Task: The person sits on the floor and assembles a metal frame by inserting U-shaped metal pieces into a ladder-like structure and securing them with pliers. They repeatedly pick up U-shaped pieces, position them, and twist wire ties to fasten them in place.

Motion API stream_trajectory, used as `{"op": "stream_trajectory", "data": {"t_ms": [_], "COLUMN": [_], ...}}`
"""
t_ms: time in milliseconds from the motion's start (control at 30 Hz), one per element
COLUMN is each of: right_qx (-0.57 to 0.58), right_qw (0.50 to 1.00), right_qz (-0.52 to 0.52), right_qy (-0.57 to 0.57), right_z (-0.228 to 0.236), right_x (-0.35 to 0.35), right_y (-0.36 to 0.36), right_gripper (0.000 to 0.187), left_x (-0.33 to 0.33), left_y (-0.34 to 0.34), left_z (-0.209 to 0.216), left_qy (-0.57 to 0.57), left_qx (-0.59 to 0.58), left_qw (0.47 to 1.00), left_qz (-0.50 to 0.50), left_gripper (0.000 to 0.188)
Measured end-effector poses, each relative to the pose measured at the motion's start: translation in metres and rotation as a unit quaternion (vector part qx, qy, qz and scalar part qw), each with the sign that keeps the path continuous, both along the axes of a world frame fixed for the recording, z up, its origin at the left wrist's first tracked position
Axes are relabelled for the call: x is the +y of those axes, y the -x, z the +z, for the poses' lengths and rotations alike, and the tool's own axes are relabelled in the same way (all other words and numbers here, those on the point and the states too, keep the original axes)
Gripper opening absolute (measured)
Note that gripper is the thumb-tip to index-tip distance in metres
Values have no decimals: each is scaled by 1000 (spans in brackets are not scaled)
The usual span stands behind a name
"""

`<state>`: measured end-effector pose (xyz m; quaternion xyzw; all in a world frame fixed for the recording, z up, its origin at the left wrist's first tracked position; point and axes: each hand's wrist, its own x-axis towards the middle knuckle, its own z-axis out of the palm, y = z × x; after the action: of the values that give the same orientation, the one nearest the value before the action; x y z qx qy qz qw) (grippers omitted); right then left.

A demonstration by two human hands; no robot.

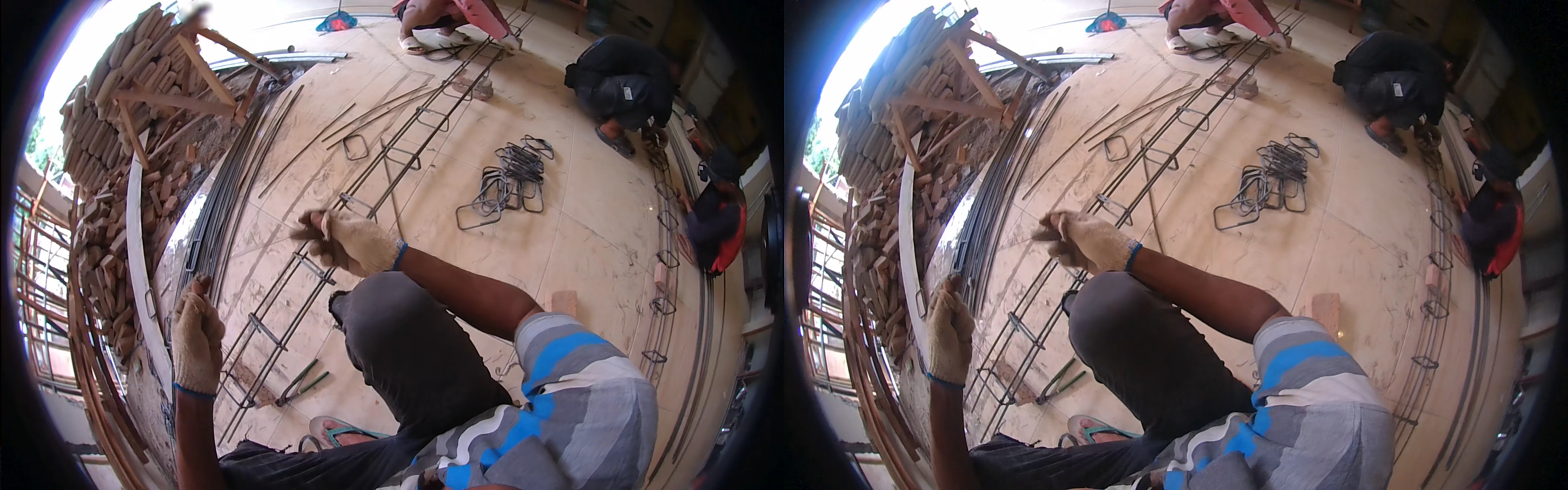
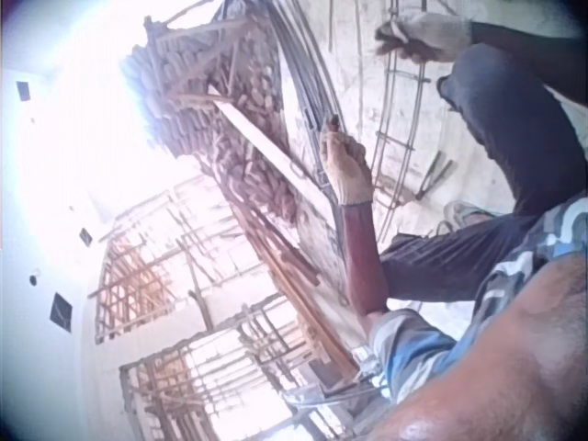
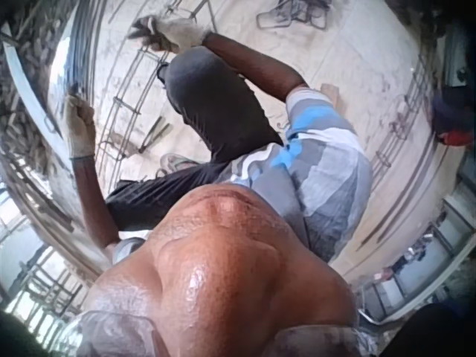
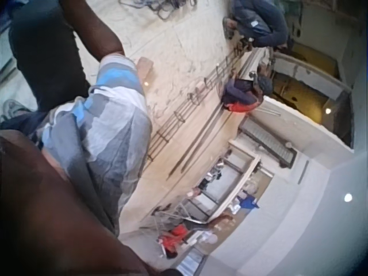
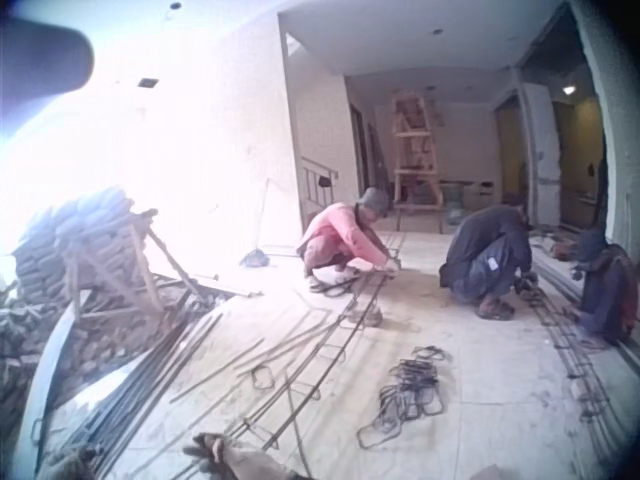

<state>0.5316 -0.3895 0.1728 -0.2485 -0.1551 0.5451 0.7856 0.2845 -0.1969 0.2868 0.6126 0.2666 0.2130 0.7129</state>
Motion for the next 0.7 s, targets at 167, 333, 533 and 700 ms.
{"op": "stream_trajectory", "data": {"t_ms": [167, 333, 533, 700], "right_qx": [-440, -635, -745, -501], "right_qw": [851, 734, 657, 857], "right_qz": [193, -225, -115, 104], "right_qy": [213, -90, 21, 52], "right_z": [1, 59, 35, 20], "right_x": [-6, -1, 51, 57], "right_y": [4, 14, 7, 4], "right_gripper": [30, 34, 39, 34], "left_x": [17, -15, -5, -15], "left_y": [13, -7, 4, -12], "left_z": [0, 0, -2, -6], "left_qy": [-204, -213, -31, 50], "left_qx": [122, 174, 31, -4], "left_qw": [967, 961, 999, 999], "left_qz": [87, 38, 11, -12], "left_gripper": [32, 36, 40, 33]}}
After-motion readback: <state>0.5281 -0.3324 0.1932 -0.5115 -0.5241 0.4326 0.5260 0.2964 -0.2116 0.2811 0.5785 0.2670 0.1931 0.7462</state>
